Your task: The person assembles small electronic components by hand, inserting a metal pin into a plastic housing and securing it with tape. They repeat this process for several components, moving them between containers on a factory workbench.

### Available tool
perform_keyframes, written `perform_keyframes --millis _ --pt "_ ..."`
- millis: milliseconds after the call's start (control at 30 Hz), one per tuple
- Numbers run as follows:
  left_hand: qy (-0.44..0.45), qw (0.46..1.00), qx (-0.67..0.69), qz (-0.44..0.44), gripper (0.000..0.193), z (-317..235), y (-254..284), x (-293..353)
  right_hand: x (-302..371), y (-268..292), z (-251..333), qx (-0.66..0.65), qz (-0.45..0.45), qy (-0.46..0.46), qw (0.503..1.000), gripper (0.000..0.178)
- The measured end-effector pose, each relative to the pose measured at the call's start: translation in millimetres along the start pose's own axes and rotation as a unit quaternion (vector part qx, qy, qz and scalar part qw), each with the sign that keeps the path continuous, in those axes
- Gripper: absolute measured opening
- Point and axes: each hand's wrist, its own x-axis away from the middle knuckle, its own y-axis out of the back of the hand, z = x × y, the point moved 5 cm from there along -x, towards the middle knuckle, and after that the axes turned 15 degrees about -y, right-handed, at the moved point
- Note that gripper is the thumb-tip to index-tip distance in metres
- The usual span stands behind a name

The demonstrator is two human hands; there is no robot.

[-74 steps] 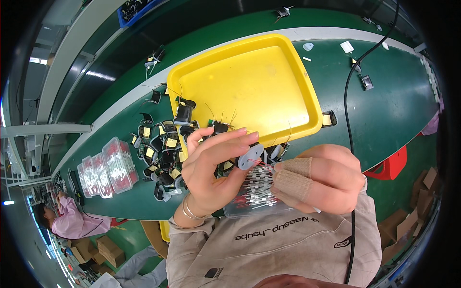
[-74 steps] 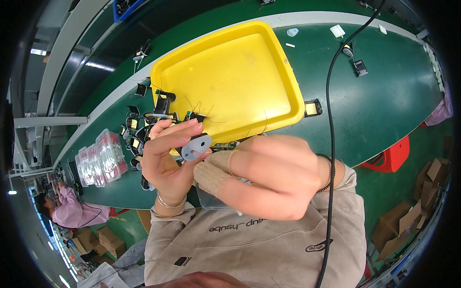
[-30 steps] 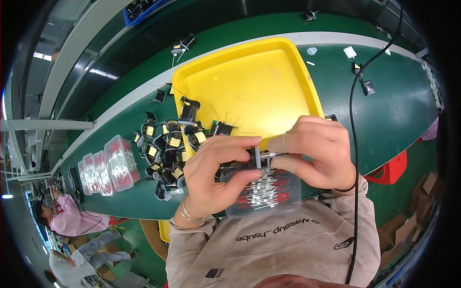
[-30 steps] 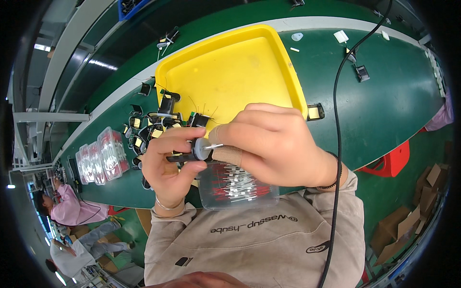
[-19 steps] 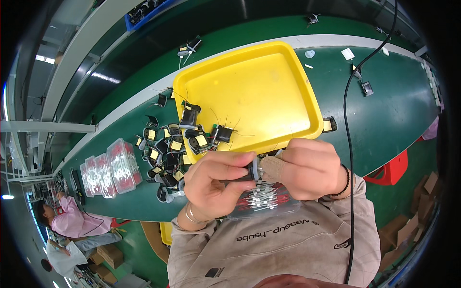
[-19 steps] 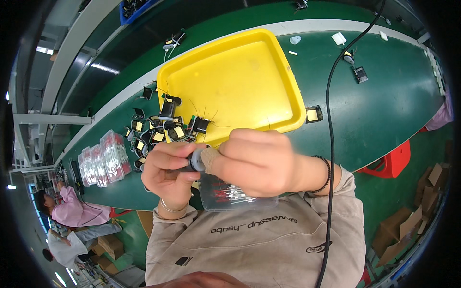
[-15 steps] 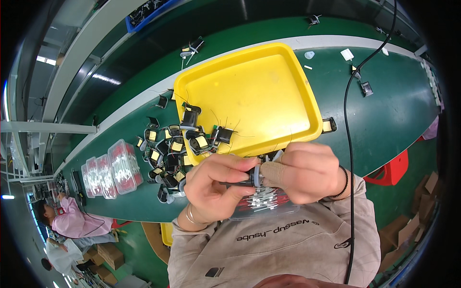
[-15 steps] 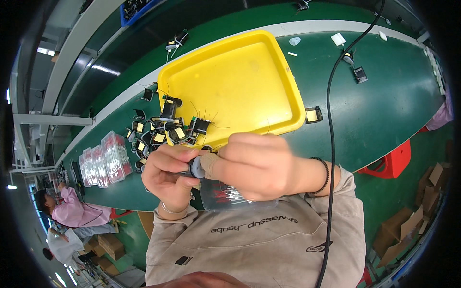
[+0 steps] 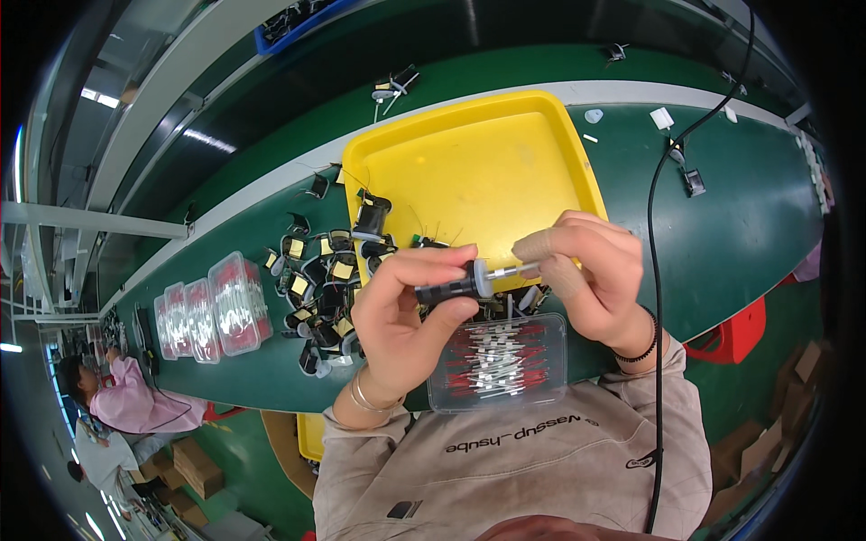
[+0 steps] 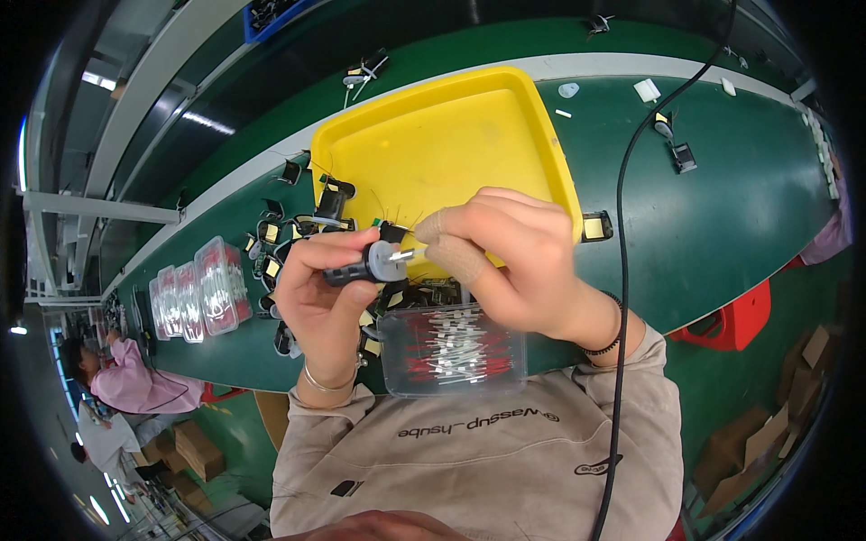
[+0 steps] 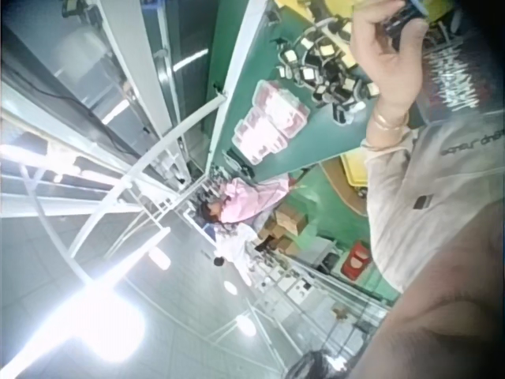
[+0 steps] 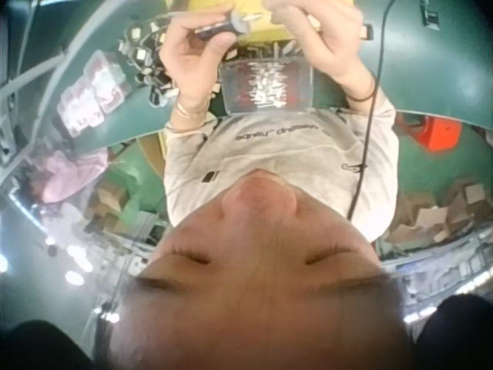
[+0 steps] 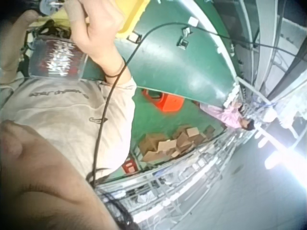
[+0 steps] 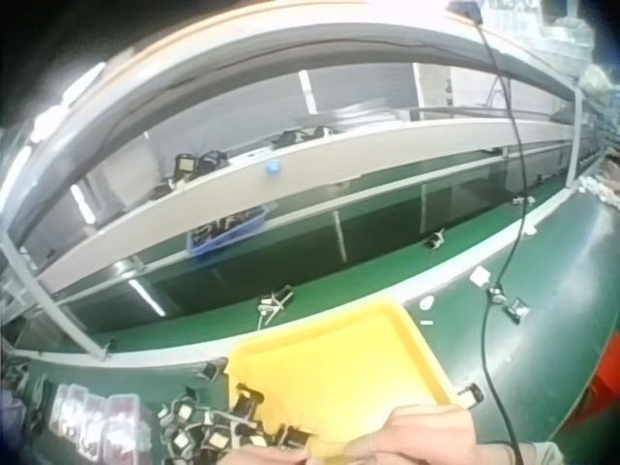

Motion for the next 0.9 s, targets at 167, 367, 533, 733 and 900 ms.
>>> perform_keyframes --millis 167,367,533,733,900 --pt "0.09 0.992 0.071 -0.044 0.02 24.7 9.3 -14.0 -4.9 -12.3 -29.5 -0.023 -0.008 -0.084 0.996 0.015" --pt "0.045 0.974 -0.184 -0.121 0.022 99.8 85.9 -101.5 -17.3 5.6 -39.9 -0.053 -0.048 -0.145 0.987 0.062" --pt "-0.056 0.871 -0.471 0.128 0.026 112.4 82.6 -121.8 -15.7 16.8 -39.1 -0.062 -0.066 -0.105 0.99 0.059" --pt "0.105 0.618 -0.532 0.568 0.04 98.2 10.0 -38.0 -9.7 18.6 -30.3 -0.049 -0.035 -0.085 0.995 0.051" --pt "0.112 0.507 -0.589 0.619 0.048 111.3 6.3 -5.4 3.1 11.7 -5.2 -0.04 0.089 -0.079 0.992 0.037"
